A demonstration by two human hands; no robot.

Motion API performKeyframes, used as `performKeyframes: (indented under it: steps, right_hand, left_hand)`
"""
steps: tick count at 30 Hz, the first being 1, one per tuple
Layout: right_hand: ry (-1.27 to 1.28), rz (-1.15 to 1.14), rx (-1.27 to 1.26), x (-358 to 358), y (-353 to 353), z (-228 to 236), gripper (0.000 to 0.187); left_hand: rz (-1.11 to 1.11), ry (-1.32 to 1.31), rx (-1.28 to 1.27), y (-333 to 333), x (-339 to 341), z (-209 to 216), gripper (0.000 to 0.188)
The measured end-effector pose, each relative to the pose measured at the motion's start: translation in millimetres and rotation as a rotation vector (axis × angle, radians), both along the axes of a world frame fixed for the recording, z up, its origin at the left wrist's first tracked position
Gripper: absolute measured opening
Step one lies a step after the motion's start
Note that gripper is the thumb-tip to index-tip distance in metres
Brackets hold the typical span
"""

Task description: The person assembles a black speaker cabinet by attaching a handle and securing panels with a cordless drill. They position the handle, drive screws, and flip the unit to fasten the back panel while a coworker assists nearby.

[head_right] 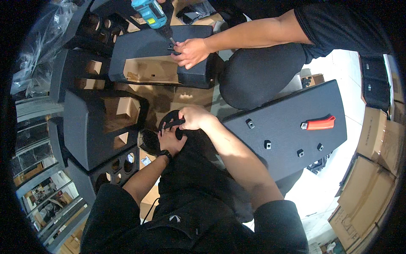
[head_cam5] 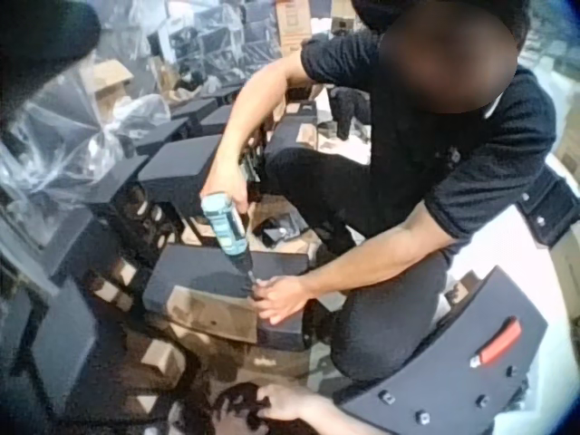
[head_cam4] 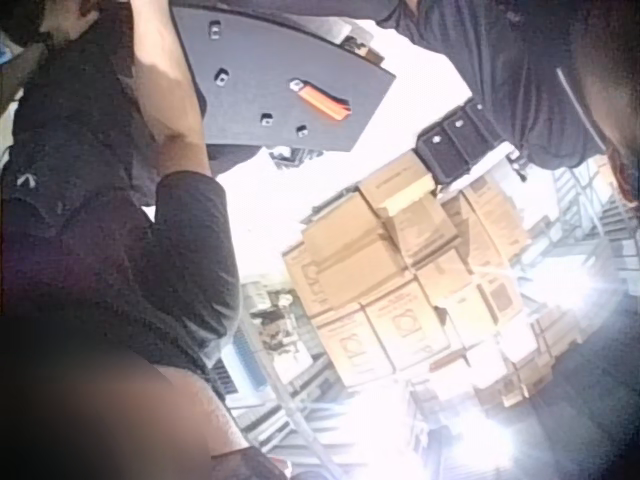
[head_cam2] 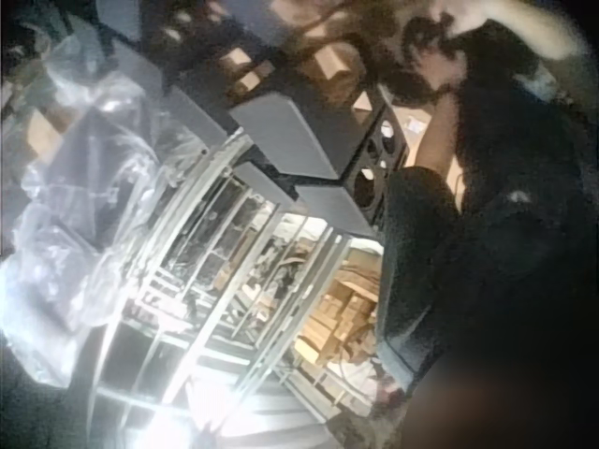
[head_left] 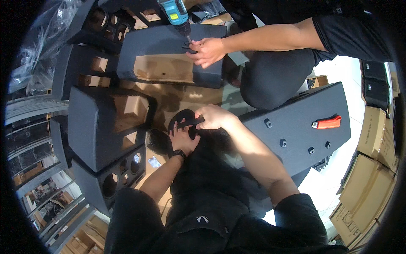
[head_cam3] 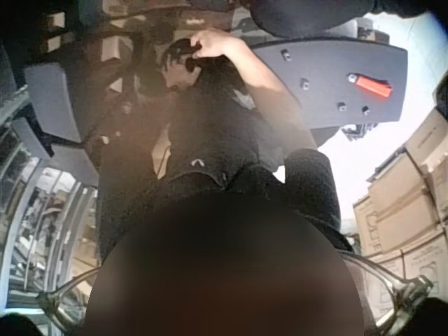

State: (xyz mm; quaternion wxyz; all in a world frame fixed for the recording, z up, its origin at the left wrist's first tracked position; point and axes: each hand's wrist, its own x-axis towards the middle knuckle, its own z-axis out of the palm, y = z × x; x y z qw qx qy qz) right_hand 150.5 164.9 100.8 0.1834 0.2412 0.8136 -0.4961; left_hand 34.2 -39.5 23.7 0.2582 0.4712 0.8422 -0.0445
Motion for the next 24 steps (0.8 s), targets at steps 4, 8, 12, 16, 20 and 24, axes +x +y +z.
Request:
performKeyframes:
  steps: [4,8,12,16,20,24]
  right_hand:
    - [0.026,0.004,0.012,-1.0,-1.9,-2.7,0.053]
    - [0.032,0.000,0.017,0.6,-3.7,-4.6,0.052]
    - [0.039,-0.009,0.015,0.7,-4.7,-5.0,0.052]
    - [0.013,-0.026,0.005,-1.9,-5.4,-7.0,0.050]
    - [0.015,-0.025,0.007,-2.0,-5.6,-9.5,0.049]
    - [0.019,-0.032,0.021,-1.7,-5.7,-8.4,0.049]
  left_hand:
    - [-0.006,0.012,0.023,-2.3,-0.8,-4.8,0.077]
    - [-0.012,0.019,0.031,-4.7,-0.5,-7.7,0.079]
    - [-0.010,0.013,0.028,-5.3,0.2,-7.8,0.079]
    - [-0.009,0.015,0.036,-5.1,-0.1,-8.1,0.080]
    - [-0.006,0.007,0.019,-5.0,-1.0,-8.7,0.079]
    - [0.003,-0.005,0.022,-3.3,-0.7,-6.7,0.079]
